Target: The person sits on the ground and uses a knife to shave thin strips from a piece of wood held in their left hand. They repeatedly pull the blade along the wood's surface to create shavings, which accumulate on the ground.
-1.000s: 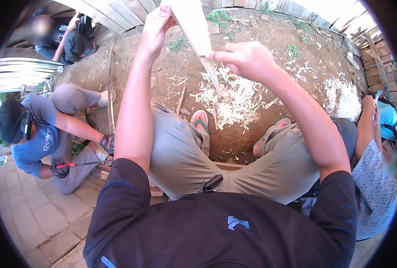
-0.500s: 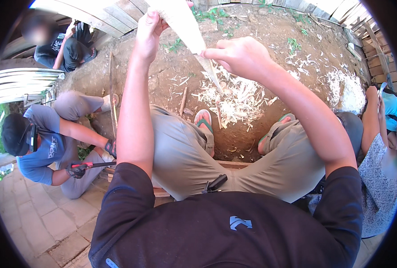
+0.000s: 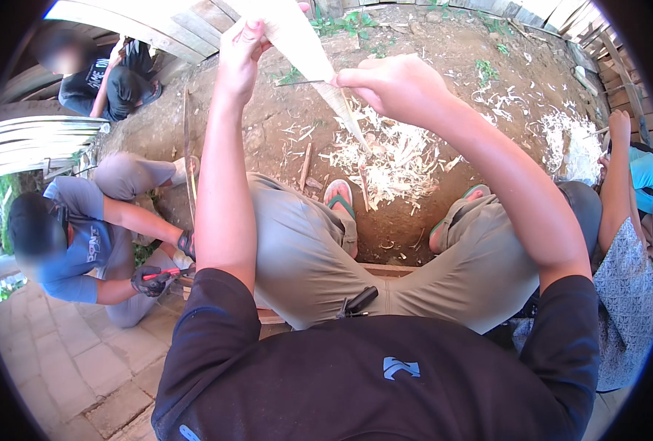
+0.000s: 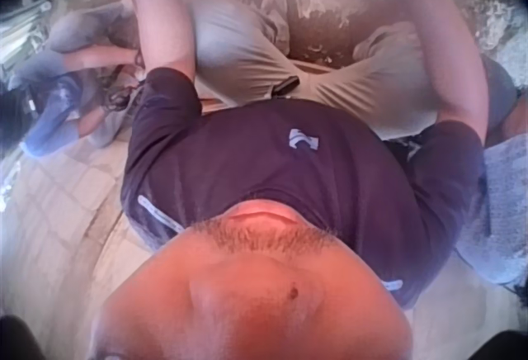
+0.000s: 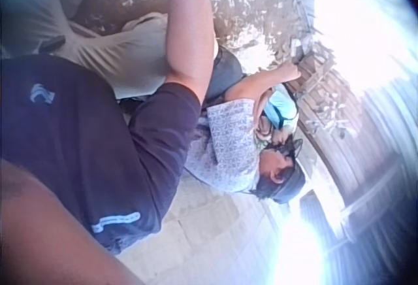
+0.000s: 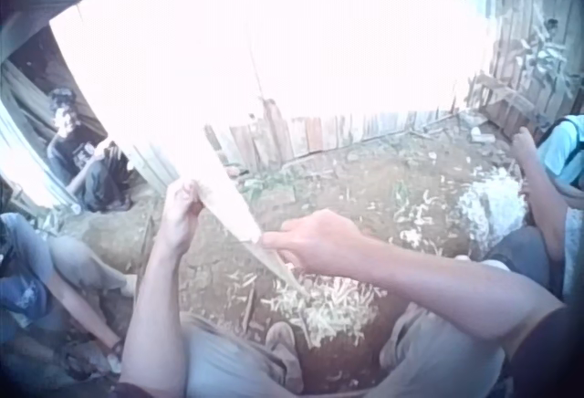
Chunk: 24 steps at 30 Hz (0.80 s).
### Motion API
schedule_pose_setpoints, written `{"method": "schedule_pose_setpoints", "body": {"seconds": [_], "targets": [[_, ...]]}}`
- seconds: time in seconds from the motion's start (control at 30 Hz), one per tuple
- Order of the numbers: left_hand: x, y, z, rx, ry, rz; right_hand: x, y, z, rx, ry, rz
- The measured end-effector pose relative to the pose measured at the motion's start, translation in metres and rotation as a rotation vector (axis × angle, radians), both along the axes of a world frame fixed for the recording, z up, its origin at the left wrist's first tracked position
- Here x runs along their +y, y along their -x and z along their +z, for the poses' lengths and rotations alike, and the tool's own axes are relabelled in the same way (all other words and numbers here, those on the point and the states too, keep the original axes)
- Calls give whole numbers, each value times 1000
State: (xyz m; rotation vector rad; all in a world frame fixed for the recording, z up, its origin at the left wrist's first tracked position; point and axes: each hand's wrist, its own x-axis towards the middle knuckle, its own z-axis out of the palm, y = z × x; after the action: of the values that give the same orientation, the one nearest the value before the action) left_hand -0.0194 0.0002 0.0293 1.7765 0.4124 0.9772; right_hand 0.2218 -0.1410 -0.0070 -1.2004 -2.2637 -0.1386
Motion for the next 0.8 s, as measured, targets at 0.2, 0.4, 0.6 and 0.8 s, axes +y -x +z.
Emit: {"method": "schedule_pose_setpoints", "body": {"seconds": [0.2,0.4,0.6,0.8], "targets": [[6,6,-4,7,-4,19,1,1,12,-61,58,-41],[-3,3,2,-9,1,12,-5,12,15,-144,129,-50],[5,6,-3,57,2,20,-1,10,13,-76,84,-9],[13,9,-7,52,-30,-23,0,7,7,-24,35,5]]}}
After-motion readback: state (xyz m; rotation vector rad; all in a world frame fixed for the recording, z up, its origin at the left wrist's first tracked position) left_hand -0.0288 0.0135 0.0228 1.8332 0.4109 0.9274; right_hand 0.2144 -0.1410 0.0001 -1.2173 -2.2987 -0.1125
